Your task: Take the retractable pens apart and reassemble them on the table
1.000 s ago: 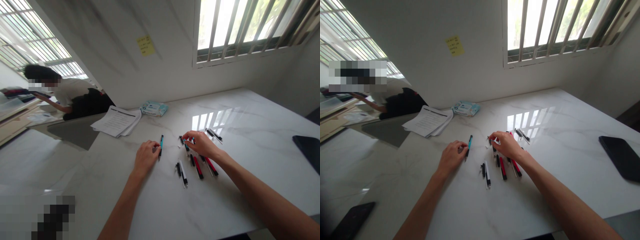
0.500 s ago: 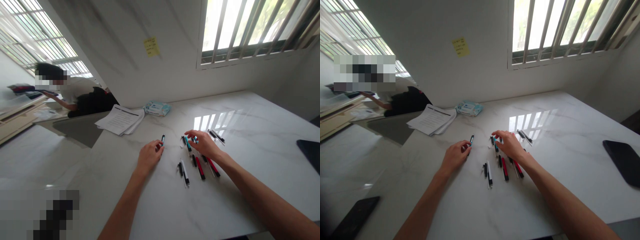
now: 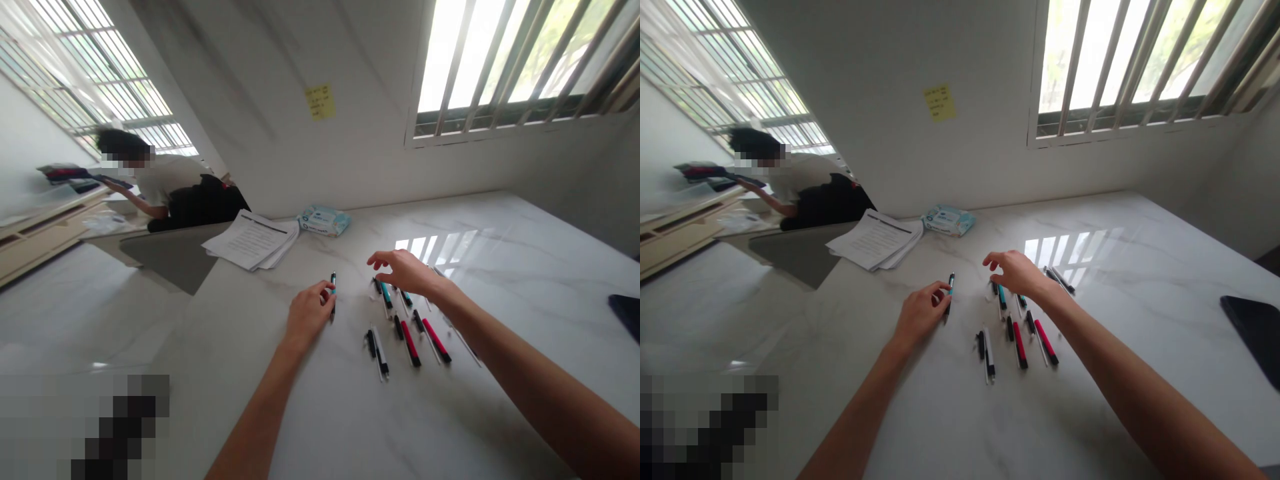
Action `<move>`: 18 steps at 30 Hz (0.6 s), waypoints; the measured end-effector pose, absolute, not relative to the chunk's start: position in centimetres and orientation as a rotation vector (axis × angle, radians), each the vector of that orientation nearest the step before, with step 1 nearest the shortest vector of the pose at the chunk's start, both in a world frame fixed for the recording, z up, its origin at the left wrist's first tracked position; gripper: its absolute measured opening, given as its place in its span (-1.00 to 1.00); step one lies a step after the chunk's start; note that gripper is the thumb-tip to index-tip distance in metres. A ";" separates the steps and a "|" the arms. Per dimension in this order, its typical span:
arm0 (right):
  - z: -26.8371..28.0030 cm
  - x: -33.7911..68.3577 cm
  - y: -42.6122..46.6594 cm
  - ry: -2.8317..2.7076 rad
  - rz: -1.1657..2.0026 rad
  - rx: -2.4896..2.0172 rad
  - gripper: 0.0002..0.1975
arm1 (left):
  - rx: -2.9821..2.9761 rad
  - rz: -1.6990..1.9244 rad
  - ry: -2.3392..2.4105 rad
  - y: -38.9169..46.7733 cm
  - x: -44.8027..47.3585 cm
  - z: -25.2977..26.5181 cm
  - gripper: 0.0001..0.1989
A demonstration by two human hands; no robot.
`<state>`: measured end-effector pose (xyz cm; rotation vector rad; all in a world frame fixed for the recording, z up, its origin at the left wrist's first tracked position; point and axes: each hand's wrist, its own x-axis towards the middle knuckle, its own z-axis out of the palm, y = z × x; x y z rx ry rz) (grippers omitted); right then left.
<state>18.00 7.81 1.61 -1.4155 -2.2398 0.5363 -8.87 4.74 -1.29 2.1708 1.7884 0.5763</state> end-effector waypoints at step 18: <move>1.4 17.5 8.2 -2.505 0.509 -1.533 -0.31 | 2.230 0.840 1.485 4.6 -8.3 -0.7 -0.81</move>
